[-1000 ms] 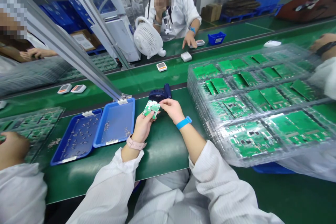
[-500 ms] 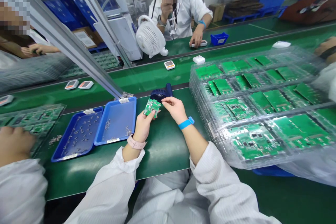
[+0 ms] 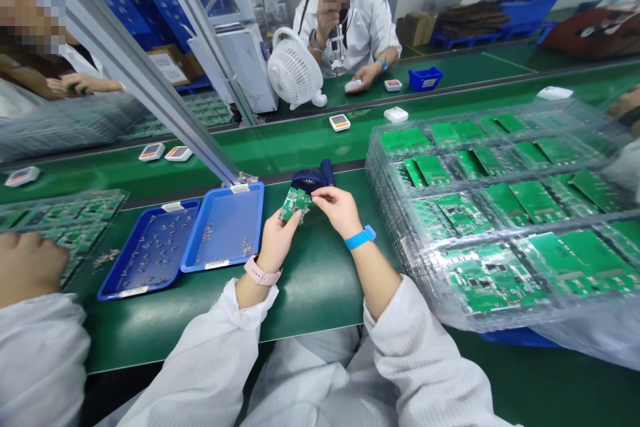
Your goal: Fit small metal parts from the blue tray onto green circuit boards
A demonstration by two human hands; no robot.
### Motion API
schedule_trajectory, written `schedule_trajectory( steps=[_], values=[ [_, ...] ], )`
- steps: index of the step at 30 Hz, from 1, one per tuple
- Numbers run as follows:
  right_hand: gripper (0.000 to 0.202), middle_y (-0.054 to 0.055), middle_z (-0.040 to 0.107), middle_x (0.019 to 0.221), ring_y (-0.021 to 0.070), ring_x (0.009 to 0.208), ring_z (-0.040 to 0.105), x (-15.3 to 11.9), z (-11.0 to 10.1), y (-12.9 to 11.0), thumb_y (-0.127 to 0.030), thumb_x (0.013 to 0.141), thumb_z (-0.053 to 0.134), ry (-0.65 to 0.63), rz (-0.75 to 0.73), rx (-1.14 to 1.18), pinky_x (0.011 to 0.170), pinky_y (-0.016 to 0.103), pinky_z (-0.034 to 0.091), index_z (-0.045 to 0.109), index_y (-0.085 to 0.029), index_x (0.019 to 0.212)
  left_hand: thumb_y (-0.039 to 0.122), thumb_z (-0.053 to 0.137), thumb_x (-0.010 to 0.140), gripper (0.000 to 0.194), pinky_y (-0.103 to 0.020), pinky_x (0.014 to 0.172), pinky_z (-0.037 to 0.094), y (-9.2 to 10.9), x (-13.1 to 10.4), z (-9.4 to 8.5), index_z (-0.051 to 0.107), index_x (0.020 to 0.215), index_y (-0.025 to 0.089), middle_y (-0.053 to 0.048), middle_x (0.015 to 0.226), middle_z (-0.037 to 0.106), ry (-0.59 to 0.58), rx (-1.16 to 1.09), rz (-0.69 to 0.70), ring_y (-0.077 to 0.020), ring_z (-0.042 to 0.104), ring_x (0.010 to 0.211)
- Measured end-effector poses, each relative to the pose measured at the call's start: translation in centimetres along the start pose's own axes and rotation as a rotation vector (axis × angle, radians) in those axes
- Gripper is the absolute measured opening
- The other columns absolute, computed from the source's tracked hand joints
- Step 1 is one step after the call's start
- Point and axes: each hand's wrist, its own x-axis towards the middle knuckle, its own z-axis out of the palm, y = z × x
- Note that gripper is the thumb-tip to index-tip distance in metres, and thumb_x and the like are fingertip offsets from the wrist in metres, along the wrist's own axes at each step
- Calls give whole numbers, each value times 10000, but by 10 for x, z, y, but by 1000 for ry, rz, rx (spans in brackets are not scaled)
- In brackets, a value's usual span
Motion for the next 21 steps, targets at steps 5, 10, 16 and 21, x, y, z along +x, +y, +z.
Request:
schedule_trajectory(
  steps=[5, 10, 16, 21],
  values=[
    [192, 45, 735, 848, 211, 800, 661, 0, 0, 2, -357, 704, 736, -5, 20, 7, 785, 359, 518, 735, -203, 820, 395, 628, 873, 282, -300, 762, 460, 1, 0, 0, 720, 977, 150, -86, 915, 709, -30, 44, 28, -205, 627, 821],
    [211, 45, 725, 845, 203, 802, 648, 1, 0, 4, -366, 705, 734, 1, 39, 16, 783, 348, 507, 738, -199, 835, 394, 652, 859, 242, -340, 772, 448, 4, -1, -1, 733, 954, 186, -68, 913, 720, -37, 18, 14, -240, 618, 829],
    [230, 41, 718, 822, 194, 781, 636, 1, 0, 4, -377, 683, 752, -4, 71, 34, 769, 338, 493, 742, -195, 824, 387, 631, 866, 241, -333, 779, 464, 6, -1, -1, 722, 960, 184, -64, 923, 722, -47, 78, 5, -230, 627, 837],
    [262, 43, 716, 818, 200, 787, 634, 1, 1, 4, -404, 656, 780, 8, 101, 75, 769, 345, 491, 737, -194, 808, 353, 603, 885, 259, -275, 768, 460, 6, -2, 0, 704, 978, 133, -84, 924, 712, -55, 104, 36, -191, 633, 842]
  ],
)
